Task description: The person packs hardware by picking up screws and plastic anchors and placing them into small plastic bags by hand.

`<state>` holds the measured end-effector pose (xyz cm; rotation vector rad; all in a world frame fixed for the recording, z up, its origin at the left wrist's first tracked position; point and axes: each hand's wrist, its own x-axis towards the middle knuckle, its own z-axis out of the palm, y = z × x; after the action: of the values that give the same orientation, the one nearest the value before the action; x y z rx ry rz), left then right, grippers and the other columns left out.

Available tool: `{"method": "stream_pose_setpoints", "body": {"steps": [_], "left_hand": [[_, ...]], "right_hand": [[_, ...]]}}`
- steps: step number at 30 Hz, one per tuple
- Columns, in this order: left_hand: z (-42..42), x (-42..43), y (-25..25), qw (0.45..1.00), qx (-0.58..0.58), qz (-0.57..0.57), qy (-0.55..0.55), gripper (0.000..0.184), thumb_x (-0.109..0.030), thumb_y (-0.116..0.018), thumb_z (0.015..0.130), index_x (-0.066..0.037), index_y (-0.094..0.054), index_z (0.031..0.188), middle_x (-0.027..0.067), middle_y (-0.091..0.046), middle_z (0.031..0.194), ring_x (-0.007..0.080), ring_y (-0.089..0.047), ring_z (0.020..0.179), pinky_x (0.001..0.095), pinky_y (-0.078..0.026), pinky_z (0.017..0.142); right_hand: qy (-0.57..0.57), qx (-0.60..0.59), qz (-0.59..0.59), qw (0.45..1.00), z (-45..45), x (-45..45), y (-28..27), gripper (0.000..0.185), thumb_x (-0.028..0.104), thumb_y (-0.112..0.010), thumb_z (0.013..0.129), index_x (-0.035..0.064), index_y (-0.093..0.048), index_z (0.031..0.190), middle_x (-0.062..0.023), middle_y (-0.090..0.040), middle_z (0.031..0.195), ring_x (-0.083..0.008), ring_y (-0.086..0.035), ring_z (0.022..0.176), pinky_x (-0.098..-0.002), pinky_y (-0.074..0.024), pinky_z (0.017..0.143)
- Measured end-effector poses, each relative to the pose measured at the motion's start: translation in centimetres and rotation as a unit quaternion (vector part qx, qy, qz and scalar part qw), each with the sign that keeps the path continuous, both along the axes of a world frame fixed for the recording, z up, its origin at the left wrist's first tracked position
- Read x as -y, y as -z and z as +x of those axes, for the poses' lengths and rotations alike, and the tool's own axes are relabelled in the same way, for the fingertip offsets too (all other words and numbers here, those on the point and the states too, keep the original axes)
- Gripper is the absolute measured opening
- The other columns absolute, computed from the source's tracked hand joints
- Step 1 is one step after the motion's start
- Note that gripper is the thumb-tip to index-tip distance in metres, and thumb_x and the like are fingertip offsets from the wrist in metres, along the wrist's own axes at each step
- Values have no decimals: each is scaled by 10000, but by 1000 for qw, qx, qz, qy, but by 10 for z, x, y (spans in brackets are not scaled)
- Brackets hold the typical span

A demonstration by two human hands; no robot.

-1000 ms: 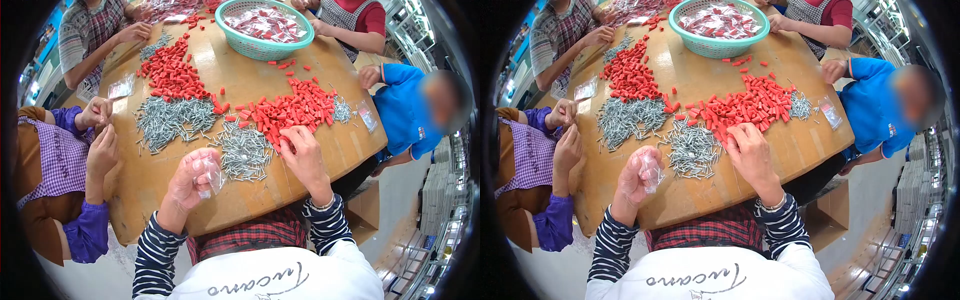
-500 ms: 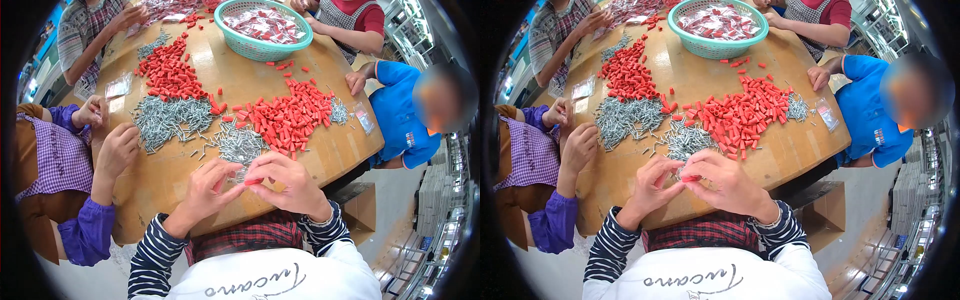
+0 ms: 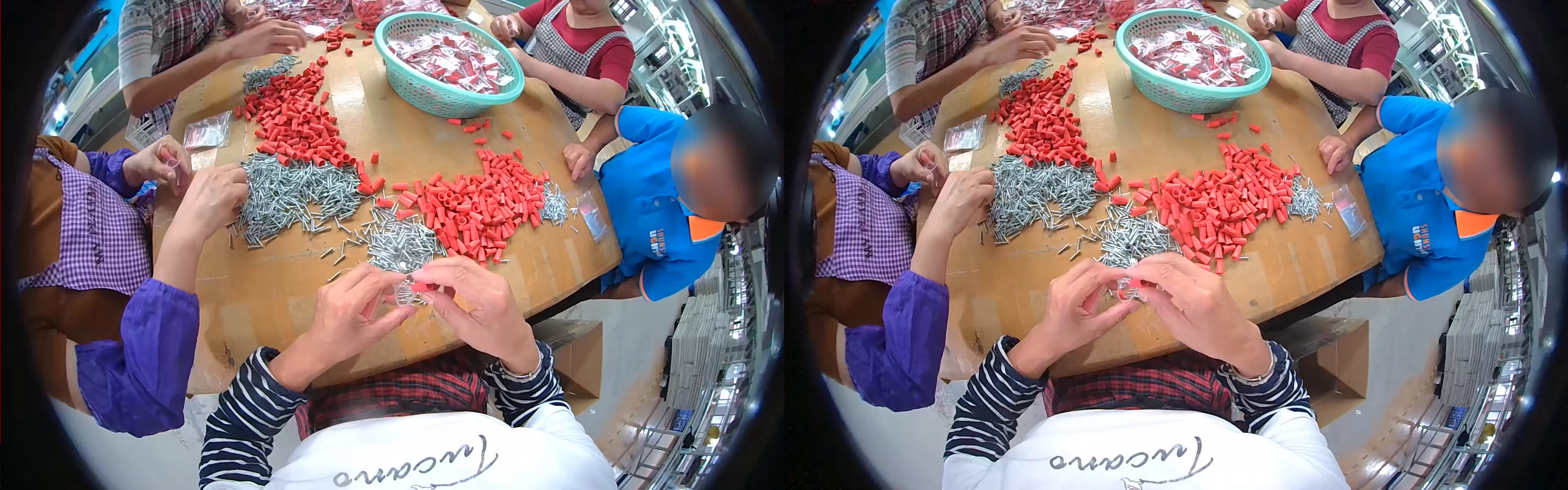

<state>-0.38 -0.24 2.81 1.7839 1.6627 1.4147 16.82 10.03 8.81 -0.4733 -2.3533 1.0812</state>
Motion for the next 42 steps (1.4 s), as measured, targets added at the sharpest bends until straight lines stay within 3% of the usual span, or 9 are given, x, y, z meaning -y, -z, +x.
{"method": "stream_pose_setpoints", "body": {"steps": [4, 7, 11, 17, 20, 23, 29, 35, 42], "left_hand": [[-1, 0, 2, 1000, -20, 21, -1, 378, -149, -828, 713, -64, -669, 1046, 64, -649, 865, 174, -681, 729, 293, -533, 604], [-2, 1, -1, 999, -23, 22, -13, 371, -158, -838, 698, -66, -666, 1013, 59, -648, 849, 178, -668, 712, 295, -521, 589], [-2, 0, 1, 999, 4, 30, -35, 322, -180, -853, 692, -71, -653, 919, 57, -623, 772, 171, -613, 640, 294, -480, 547], [-2, 2, 6, 994, 104, -35, -11, 289, -193, -852, 733, -54, -614, 818, 15, -547, 687, 90, -479, 579, 249, -380, 498], [-1, 1, 19, 968, 244, -56, 13, 285, -181, -853, 744, -47, -607, 799, -23, -535, 700, 45, -436, 600, 223, -340, 504], [-2, 5, 12, 934, 335, -107, 57, 244, -29, -812, 763, -35, -580, 839, 0, -539, 818, 58, -479, 725, 211, -374, 619], [-8, 9, 3, 961, 244, -112, 70, 136, 26, -741, 805, -3, -616, 849, 23, -576, 853, 81, -503, 735, 228, -403, 640], [0, 5, -8, 961, 271, -64, 1, 57, 29, -706, 827, 30, -664, 865, 52, -609, 818, 131, -567, 740, 238, -444, 679], [-3, 8, 19, 981, 185, -38, -39, 70, 28, -708, 792, -10, -653, 811, 19, -550, 767, 72, -421, 621, 230, -297, 535]], "right_hand": [[-56, -11, 66, 996, -3, -2, 10, 313, 42, -733, 802, 22, -645, 1102, -145, -629, 1094, -287, -641, 959, -362, -531, 811], [10, -21, 115, 993, -7, 3, 5, 354, 95, -763, 786, 24, -640, 1111, -132, -636, 1093, -289, -630, 994, -378, -518, 842], [-4, 6, 43, 999, 1, 1, 18, 383, 109, -778, 772, 23, -637, 1118, -126, -639, 1095, -285, -619, 1022, -375, -505, 862], [-37, -9, -40, 998, -5, 12, 37, 345, 76, -762, 785, 18, -644, 1105, -124, -655, 1043, -277, -633, 973, -358, -497, 843], [-13, -37, -84, 996, -6, 14, 37, 290, 55, -746, 800, 14, -654, 1072, -117, -666, 986, -263, -643, 928, -343, -502, 808], [-3, -51, -112, 992, -6, 13, 39, 221, 47, -732, 817, 9, -664, 1023, -112, -669, 946, -243, -646, 889, -329, -505, 777], [6, -87, -98, 991, -3, 12, 44, 123, 35, -699, 836, 0, -654, 944, -104, -652, 890, -229, -639, 834, -322, -498, 735], [37, -134, -148, 979, 0, 8, 41, 66, 21, -665, 838, 1, -631, 891, -95, -627, 837, -219, -632, 788, -326, -492, 702], [42, -137, -117, 983, 2, 8, 49, 136, 130, -679, 869, 11, -617, 891, -89, -612, 831, -232, -612, 800, -359, -475, 731]]}}
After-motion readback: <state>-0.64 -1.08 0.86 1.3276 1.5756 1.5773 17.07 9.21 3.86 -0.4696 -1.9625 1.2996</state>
